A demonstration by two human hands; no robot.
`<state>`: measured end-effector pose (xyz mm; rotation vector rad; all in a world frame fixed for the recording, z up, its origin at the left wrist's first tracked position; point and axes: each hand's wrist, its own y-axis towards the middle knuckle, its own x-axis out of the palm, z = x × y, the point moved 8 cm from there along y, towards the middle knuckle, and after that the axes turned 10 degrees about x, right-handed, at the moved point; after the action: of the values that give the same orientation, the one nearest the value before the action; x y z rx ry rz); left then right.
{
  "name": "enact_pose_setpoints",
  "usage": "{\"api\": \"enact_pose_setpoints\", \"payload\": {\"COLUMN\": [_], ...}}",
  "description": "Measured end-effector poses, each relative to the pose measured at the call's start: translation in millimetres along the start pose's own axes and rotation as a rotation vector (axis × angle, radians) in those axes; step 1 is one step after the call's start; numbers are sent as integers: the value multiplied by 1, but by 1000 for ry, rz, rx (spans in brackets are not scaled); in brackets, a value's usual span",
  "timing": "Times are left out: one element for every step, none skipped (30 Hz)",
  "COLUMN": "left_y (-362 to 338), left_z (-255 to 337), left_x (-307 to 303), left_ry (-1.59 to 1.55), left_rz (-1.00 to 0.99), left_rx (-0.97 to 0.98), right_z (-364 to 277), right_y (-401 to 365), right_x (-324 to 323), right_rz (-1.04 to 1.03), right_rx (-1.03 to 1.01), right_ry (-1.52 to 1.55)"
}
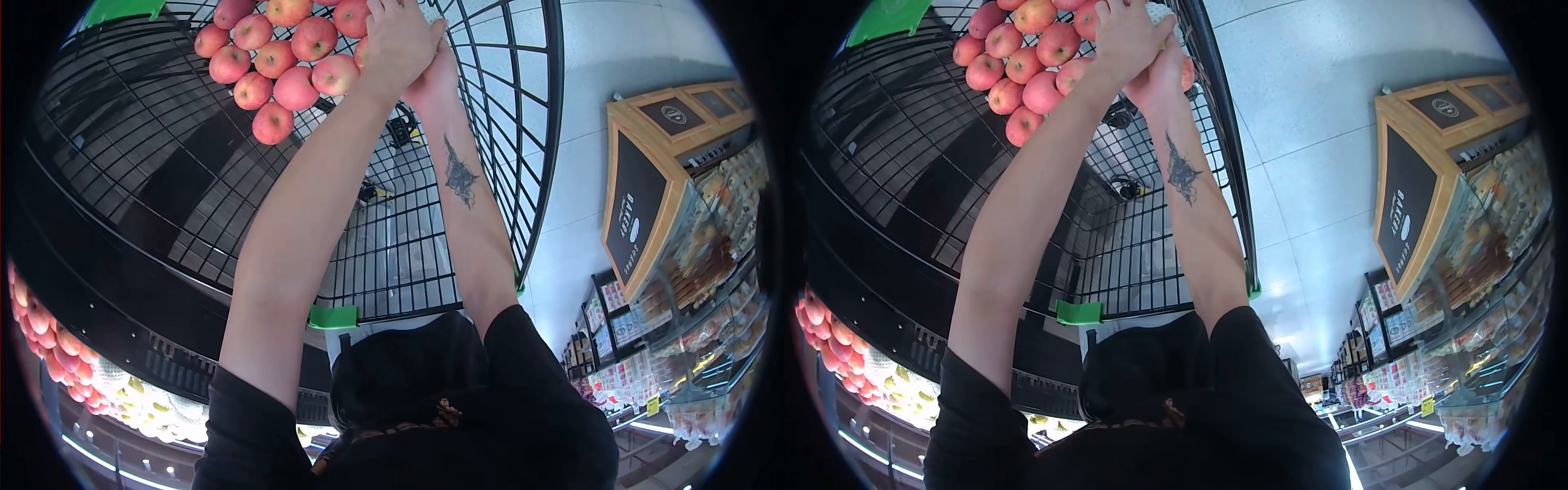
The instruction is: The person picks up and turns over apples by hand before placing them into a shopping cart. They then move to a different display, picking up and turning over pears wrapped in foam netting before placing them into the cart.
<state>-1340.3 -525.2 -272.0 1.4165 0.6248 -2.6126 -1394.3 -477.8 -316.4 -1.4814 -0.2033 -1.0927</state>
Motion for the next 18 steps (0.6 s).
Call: {"api": "enact_pose_setpoints", "payload": {"left_y": [0, 1, 1, 0, -1, -2, -2, -2, -1, 1, 4, 9, 10, 10, 10, 8, 4, -3], "left_z": [5, 7, 9, 9, 9, 9, 8, 4, -2, -4, -8, -17, -23, -28, -32, -31, -32, -31], "left_x": [-5, -4, -6, -8, -11, -10, -10, -4, 5, 6, 5, 10, 19, 20, 23, 20, 19, 13], "left_ry": [21, 21, -12, -44, -43, -85, -126, -122, -48, 24, 23, -80, -185, -189, -197, -206, -215, -306], "left_rz": [62, 67, 70, 72, 71, 53, 37, 36, 20, 7, 7, -99, -206, -205, -181, -158, -151, -135], "left_rx": [50, 49, 13, -25, -32, -35, -37, -38, -56, -73, -75, -81, -87, -88, -55, -26, -34, -94], "right_z": [0, -2, -3, -5, -7, -7, -6, -5, -7, -8, -8, -9, -4, 4, 8, 11, 15, 23], "right_y": [2, 4, 3, 2, -1, 0, 3, 6, 6, 10, 12, 15, 17, 17, 14, 6, -4, -10], "right_x": [1, 1, 3, 0, -3, -4, -8, -13, -14, -14, -15, -17, -25, -31, -26, -22, -17, -14], "right_rz": [-53, -106, -106, -36, 35, 35, 66, 100, 101, 70, 38, 39, 106, 173, 173, 201, 229, 230], "right_rx": [-20, -39, -37, -54, -70, -65, -33, -5, -4, 12, 28, 28, 87, 144, 146, 100, 56, 62], "right_ry": [0, 0, -2, -136, -268, -266, -214, -160, -156, -220, -284, -287, -116, 55, 47, 2, -47, -64]}}
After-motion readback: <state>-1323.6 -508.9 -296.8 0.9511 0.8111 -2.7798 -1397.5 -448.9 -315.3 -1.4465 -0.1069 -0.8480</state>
